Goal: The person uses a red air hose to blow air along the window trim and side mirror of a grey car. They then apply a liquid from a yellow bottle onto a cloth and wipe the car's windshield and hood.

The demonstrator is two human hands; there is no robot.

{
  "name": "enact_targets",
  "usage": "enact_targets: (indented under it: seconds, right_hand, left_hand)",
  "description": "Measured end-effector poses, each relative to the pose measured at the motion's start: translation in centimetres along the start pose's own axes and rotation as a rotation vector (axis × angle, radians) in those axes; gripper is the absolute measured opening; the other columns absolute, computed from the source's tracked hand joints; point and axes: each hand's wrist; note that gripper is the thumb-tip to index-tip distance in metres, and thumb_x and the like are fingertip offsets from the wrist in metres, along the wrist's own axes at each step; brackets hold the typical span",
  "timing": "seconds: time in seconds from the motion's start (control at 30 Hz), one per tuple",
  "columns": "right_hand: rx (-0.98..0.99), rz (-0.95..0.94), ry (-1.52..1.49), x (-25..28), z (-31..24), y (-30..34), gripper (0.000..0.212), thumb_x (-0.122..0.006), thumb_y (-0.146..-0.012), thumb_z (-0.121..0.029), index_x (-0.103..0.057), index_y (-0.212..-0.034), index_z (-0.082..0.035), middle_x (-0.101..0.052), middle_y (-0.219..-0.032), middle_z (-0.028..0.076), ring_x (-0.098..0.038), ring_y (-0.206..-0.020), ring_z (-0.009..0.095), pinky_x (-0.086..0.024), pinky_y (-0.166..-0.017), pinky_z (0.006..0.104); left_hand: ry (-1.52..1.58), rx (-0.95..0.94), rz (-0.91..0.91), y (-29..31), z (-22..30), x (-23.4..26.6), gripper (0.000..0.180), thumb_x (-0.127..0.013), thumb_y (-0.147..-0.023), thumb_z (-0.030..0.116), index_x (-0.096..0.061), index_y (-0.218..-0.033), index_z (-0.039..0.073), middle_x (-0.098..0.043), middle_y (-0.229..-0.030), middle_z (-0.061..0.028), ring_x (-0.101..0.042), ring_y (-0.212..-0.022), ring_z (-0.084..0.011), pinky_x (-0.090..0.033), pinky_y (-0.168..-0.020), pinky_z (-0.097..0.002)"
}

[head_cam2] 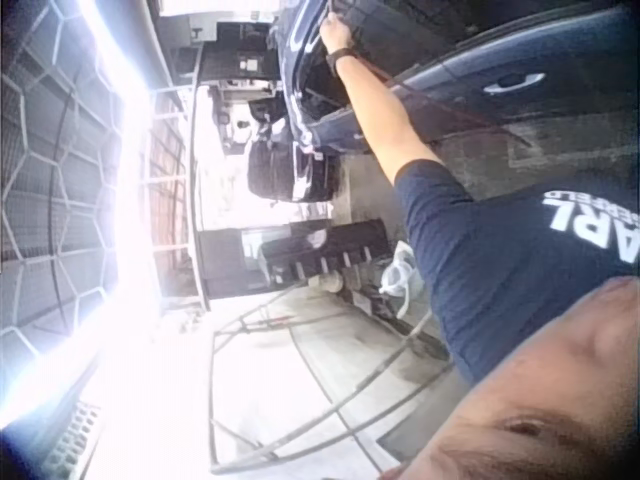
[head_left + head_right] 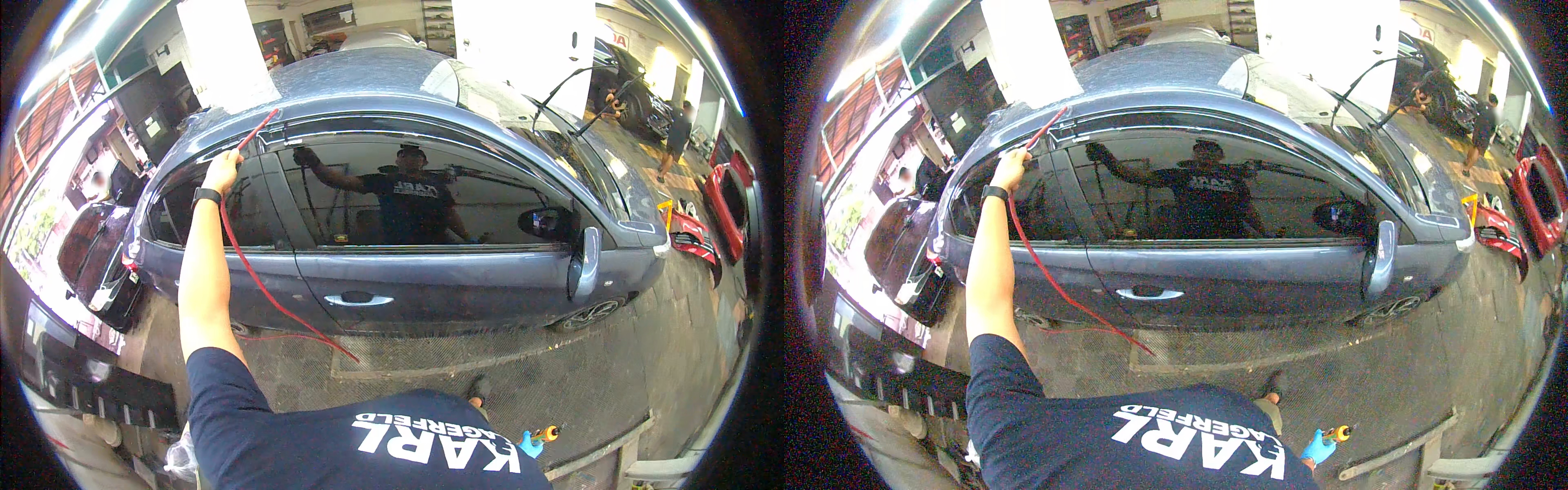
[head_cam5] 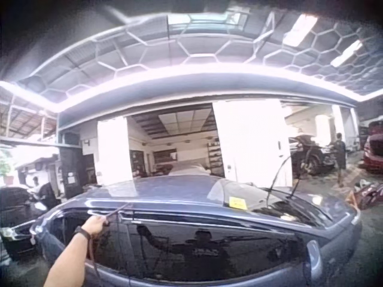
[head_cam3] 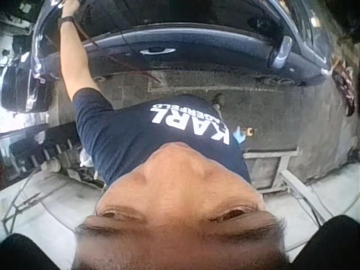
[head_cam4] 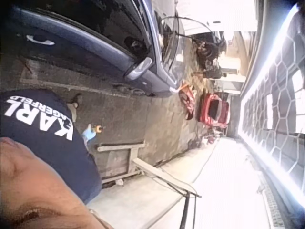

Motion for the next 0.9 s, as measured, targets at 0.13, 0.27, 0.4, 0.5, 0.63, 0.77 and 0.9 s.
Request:
enact_targets:
  seconds: [0.13,0.27,0.4,0.5,0.63,0.77,0.9]
  right_hand:
    - [0.168,0.079,-0.034,1.6,6.8,-4.6,0.044,-0.079,-0.083,-0.01,-0.054,-0.118,0.003,-0.064,-0.096,0.011,-0.059,-0.071,0.018,-0.049,-0.062,0.0357]
    - [-0.004,-0.008,-0.045,-0.7,3.5,-2.3,0.042,-0.079,-0.083,-0.01,-0.056,-0.116,0.001,-0.064,-0.096,0.01,-0.058,-0.071,0.018,-0.049,-0.061,0.0356]
    - [-0.011,0.001,-0.082,-0.3,3.1,-1.9,0.042,-0.079,-0.083,-0.009,-0.056,-0.117,0.0,-0.063,-0.095,0.009,-0.058,-0.069,0.017,-0.048,-0.06,0.0346]
    - [0.003,0.018,-0.149,-0.8,1.7,-0.4,0.04,-0.078,-0.083,-0.009,-0.056,-0.116,0.0,-0.063,-0.092,0.009,-0.057,-0.067,0.016,-0.047,-0.059,0.0343]
    - [-0.026,0.091,-0.107,0.0,3.3,-0.6,0.036,-0.077,-0.084,-0.006,-0.057,-0.114,0.0,-0.063,-0.093,0.009,-0.056,-0.067,0.016,-0.047,-0.059,0.0339]
    - [0.068,0.048,-0.046,-0.5,2.3,0.5,0.036,-0.077,-0.085,-0.006,-0.058,-0.114,0.0,-0.063,-0.094,0.009,-0.057,-0.068,0.016,-0.048,-0.059,0.034]
    - [0.119,0.066,-0.037,0.0,4.9,-1.8,0.036,-0.078,-0.085,-0.008,-0.058,-0.113,0.001,-0.063,-0.094,0.009,-0.058,-0.07,0.016,-0.048,-0.061,0.0343]
  left_hand:
    - [0.043,-0.058,-0.021,-1.1,2.5,-2.3,0.052,-0.044,-0.104,0.048,-0.071,-0.103,0.003,-0.067,-0.084,-0.0122,-0.06,-0.057,-0.0232,-0.047,-0.05,-0.0382]
    - [-0.003,-0.015,-0.018,-0.7,1.0,0.3,0.051,-0.044,-0.104,0.048,-0.07,-0.104,0.005,-0.064,-0.077,-0.0099,-0.056,-0.051,-0.0205,-0.043,-0.047,-0.0365]
    - [0.021,-0.02,-0.029,-2.0,0.8,-0.4,0.049,-0.045,-0.104,0.048,-0.069,-0.106,0.006,-0.057,-0.069,-0.0052,-0.047,-0.043,-0.017,-0.038,-0.042,-0.0351]
    - [0.008,-0.004,-0.013,-2.0,0.2,0.0,0.049,-0.046,-0.104,0.048,-0.069,-0.105,0.006,-0.057,-0.069,-0.0051,-0.048,-0.045,-0.017,-0.038,-0.042,-0.0353]
    - [0.022,0.03,-0.002,-2.4,0.4,0.0,0.049,-0.046,-0.104,0.048,-0.07,-0.105,0.006,-0.057,-0.069,-0.0056,-0.051,-0.048,-0.018,-0.04,-0.043,-0.0363]
    - [-0.017,0.11,0.02,-1.6,-1.0,2.2,0.048,-0.046,-0.104,0.048,-0.07,-0.105,0.006,-0.056,-0.069,-0.0055,-0.051,-0.048,-0.0186,-0.041,-0.043,-0.0368]
    - [-0.007,0.102,0.017,-3.3,-1.5,2.1,0.048,-0.045,-0.105,0.048,-0.07,-0.105,0.007,-0.055,-0.069,-0.0051,-0.052,-0.049,-0.0188,-0.042,-0.043,-0.0367]
Point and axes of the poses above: each hand's wrist, its own y-axis away from the middle knuckle, its own x-axis out of the back of the hand, z = x × y
